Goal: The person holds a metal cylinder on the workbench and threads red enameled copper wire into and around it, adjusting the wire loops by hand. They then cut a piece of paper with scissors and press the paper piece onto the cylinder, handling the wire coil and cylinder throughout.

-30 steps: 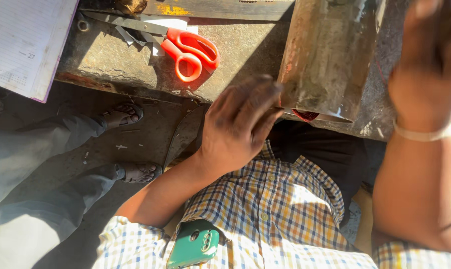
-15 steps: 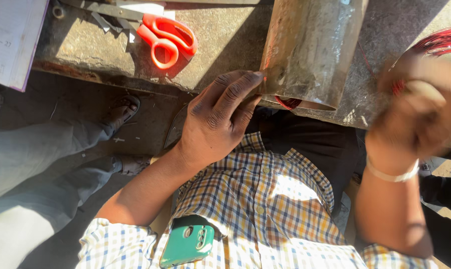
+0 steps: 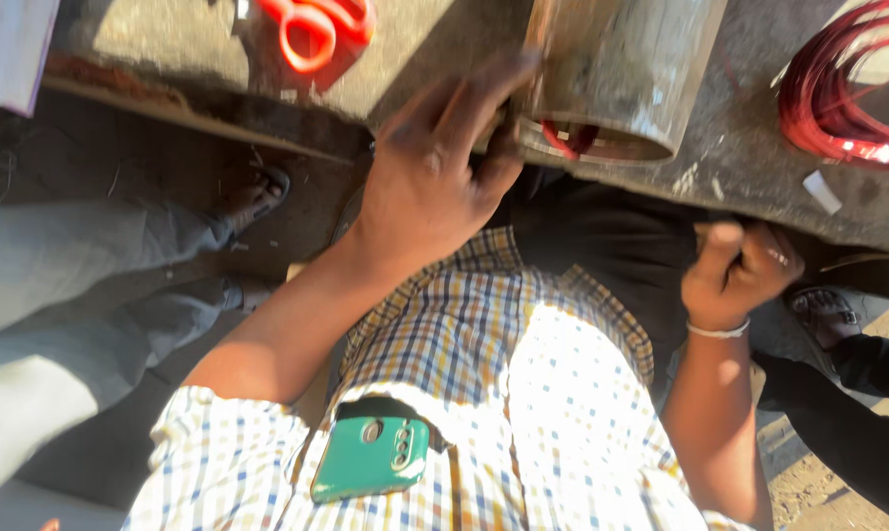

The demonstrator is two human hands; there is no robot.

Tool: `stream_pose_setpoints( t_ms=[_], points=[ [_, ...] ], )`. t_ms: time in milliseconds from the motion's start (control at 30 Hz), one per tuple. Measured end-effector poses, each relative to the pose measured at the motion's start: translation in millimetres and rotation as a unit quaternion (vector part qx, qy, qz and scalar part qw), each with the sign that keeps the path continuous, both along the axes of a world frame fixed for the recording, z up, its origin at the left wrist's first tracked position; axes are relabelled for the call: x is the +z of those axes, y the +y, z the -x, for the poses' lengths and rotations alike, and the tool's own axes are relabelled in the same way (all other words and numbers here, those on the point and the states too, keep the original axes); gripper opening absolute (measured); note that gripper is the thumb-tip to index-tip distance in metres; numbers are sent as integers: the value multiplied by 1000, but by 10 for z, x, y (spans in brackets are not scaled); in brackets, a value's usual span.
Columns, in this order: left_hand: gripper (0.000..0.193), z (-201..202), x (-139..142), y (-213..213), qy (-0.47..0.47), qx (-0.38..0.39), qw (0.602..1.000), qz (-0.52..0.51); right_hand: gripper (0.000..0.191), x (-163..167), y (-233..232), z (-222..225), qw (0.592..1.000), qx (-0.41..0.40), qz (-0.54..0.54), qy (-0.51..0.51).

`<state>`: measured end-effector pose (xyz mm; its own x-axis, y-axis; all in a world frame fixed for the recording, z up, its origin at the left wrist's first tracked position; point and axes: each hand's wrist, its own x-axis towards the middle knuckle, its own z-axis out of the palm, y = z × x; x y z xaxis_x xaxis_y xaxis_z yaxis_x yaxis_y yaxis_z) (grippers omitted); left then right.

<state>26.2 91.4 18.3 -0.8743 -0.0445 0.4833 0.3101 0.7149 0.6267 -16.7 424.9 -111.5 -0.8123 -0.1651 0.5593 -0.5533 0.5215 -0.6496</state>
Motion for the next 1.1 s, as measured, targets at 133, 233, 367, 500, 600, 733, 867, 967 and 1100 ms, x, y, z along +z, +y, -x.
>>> stream_pose_setpoints(
  t_ms=[133, 233, 367, 500, 600, 733, 867, 967, 1100],
  points=[
    [55, 150, -33, 50, 65, -5, 997, -36, 51, 37, 69, 116, 993, 45, -106, -5],
    [53, 347, -52, -79, 138, -8, 988, 74, 39, 50, 125, 140, 988, 59, -105, -95],
    [60, 507, -223, -310, 162, -46, 971, 171, 20, -30, 243, 176, 987, 27, -88, -133],
    [56, 375, -483, -378, 146, -54, 979, 132, 23, -147, 326, 233, 976, 17, -198, -88],
    [46, 273, -570, -443, 145, -48, 981, 121, 32, -169, 330, 210, 969, 9, -236, -76],
    [63, 229, -526, -545, 94, -85, 989, 81, 43, -118, 286, 123, 981, -12, -174, -81],
    [70, 192, -457, -597, 66, -96, 990, 85, 43, -89, 252, -1, 975, -15, -203, -89],
    [72, 144, -460, -610, 49, -80, 989, 115, 42, -87, 275, -63, 964, -18, -234, -125],
    [74, 117, -521, -614, 115, -31, 958, 259, 37, -97, 298, -103, 965, -6, -218, -148]
  ],
)
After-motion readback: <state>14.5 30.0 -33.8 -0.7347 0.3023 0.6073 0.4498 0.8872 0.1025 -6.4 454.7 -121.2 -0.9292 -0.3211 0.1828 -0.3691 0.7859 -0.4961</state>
